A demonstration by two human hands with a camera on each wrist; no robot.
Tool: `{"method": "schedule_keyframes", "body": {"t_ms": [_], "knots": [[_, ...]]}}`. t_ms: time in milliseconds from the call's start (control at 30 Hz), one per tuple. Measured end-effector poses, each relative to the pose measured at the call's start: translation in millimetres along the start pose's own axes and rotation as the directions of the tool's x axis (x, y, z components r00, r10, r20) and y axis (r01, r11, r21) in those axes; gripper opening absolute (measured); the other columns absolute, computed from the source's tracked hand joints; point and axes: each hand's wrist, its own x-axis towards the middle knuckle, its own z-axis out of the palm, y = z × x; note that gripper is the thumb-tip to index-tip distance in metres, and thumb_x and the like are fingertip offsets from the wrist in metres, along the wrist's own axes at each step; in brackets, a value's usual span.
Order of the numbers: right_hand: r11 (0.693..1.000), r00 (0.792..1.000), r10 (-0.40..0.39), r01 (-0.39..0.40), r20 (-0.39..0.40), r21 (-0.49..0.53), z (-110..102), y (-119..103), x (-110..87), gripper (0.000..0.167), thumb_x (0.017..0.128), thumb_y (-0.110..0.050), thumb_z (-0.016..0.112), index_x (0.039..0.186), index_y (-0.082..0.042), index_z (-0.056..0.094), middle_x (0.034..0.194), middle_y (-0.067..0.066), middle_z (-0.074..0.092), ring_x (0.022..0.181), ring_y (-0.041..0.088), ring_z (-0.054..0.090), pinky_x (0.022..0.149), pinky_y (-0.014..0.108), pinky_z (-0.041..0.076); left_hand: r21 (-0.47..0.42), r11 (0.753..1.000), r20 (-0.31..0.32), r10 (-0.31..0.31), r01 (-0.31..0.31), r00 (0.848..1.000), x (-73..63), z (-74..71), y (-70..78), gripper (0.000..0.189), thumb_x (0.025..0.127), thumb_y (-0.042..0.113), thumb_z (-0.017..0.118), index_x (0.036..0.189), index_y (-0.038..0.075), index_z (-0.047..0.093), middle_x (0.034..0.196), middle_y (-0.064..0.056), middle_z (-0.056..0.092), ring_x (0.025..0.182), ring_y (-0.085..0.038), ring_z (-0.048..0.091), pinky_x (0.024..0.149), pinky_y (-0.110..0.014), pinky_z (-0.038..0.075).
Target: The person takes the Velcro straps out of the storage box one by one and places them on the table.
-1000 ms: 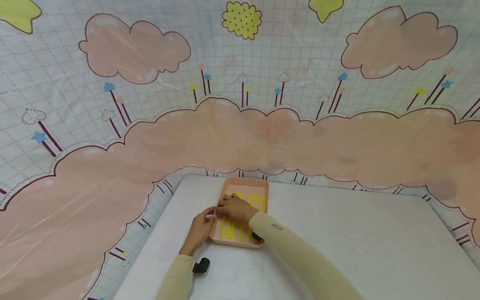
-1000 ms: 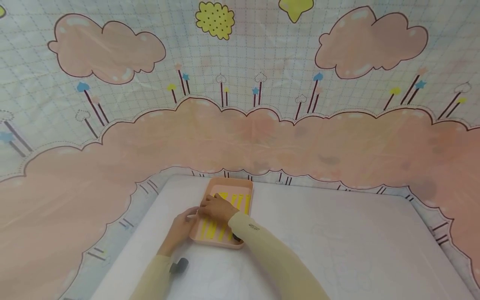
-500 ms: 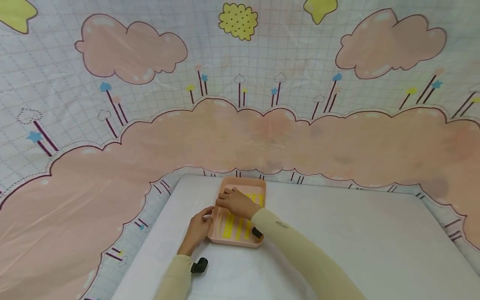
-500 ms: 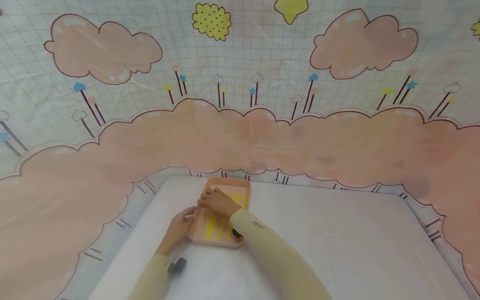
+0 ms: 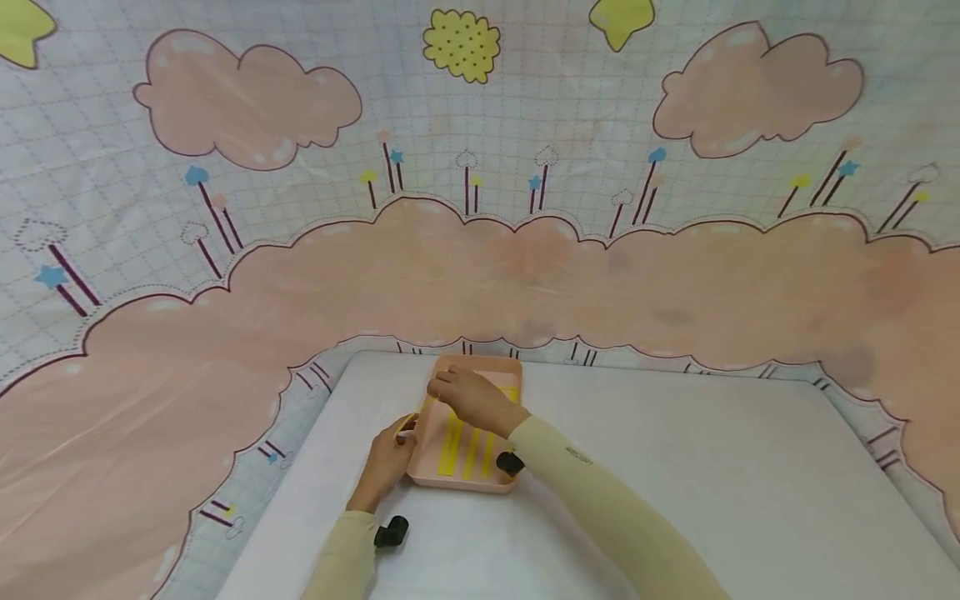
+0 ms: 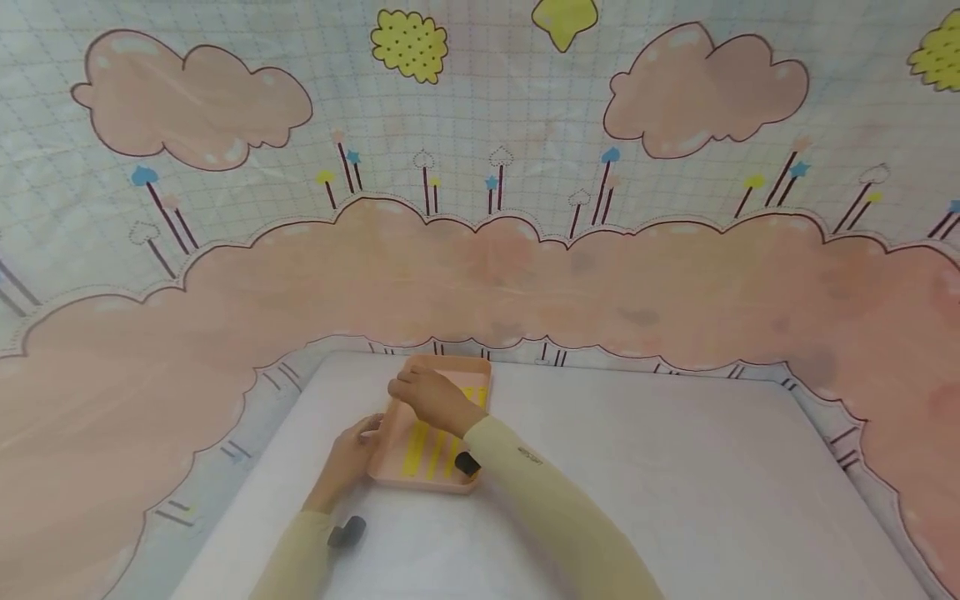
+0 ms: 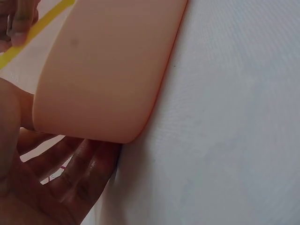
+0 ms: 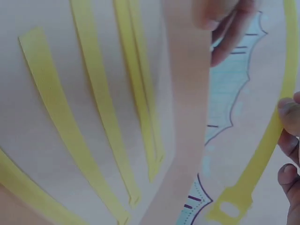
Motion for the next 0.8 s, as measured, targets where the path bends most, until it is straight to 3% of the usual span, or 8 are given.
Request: {"method": "schedule_keyframes", "body": {"t_ms": [100,200,367,667,733,800], "knots": [[0.981,0.993,0.120,-0.121,0.019,0.149,-5,0,-6.8,0.019,0.098,-0.014,0.059,0.117,-0.017,0.062,0.115,-0.003,0.064,0.105,0.012,0.059,0.091,0.022,0.050,0.001,1.000,0.003,-0.026,0.026,1.000,1.1,1.4,-0.4,0.041,0.096,0.006,0.053,0.138,0.004,0.055,0.127,-0.020,0.063,0.102,-0.027,0.066,0.079,-0.034,0.054],[0.953,0.980,0.198,-0.193,0.002,0.234,-10,2,-13.8,0.022,0.099,-0.014,0.057,0.121,-0.015,0.060,0.116,0.000,0.064,0.103,0.013,0.061,0.087,0.024,0.053,0.005,0.999,0.005,-0.034,0.034,0.999,1.9,1.3,-1.1,0.041,0.096,0.006,0.053,0.138,0.004,0.055,0.127,-0.020,0.063,0.101,-0.027,0.066,0.079,-0.035,0.055],[0.913,0.953,0.287,-0.240,-0.101,0.330,-10,9,-23.6,0.018,0.098,-0.013,0.059,0.116,-0.013,0.061,0.111,0.001,0.065,0.091,0.013,0.061,0.081,0.024,0.052,0.009,0.999,0.001,-0.033,0.033,0.999,1.8,-0.3,-1.5,0.042,0.097,0.007,0.053,0.139,0.005,0.054,0.128,-0.019,0.062,0.102,-0.028,0.066,0.080,-0.036,0.055],[0.814,0.871,0.432,-0.266,-0.232,0.517,-12,13,-40.0,0.012,0.095,-0.009,0.062,0.107,-0.007,0.066,0.096,0.004,0.067,0.083,0.014,0.060,0.072,0.025,0.050,0.001,0.999,0.002,-0.033,0.033,0.999,2.0,-1.5,0.1,0.042,0.097,0.008,0.053,0.139,0.005,0.054,0.129,-0.019,0.062,0.098,-0.025,0.065,0.076,-0.028,0.050],[0.773,0.848,0.483,-0.297,-0.217,0.561,-12,13,-44.0,0.011,0.096,-0.010,0.063,0.106,-0.008,0.067,0.096,0.004,0.068,0.083,0.014,0.061,0.070,0.024,0.050,-0.001,1.000,0.001,-0.030,0.030,1.000,1.3,-1.4,0.1,0.042,0.097,0.007,0.053,0.138,0.005,0.055,0.128,-0.020,0.062,0.098,-0.025,0.065,0.076,-0.027,0.050],[0.711,0.822,0.541,-0.337,-0.175,0.617,-13,13,-48.7,0.011,0.097,-0.012,0.062,0.106,-0.009,0.066,0.097,0.004,0.067,0.085,0.014,0.061,0.069,0.023,0.050,0.003,1.000,0.004,-0.031,0.031,1.000,0.4,-1.0,-0.1,0.042,0.097,0.006,0.053,0.138,0.004,0.055,0.128,-0.020,0.063,0.098,-0.025,0.065,0.075,-0.027,0.050]]}}
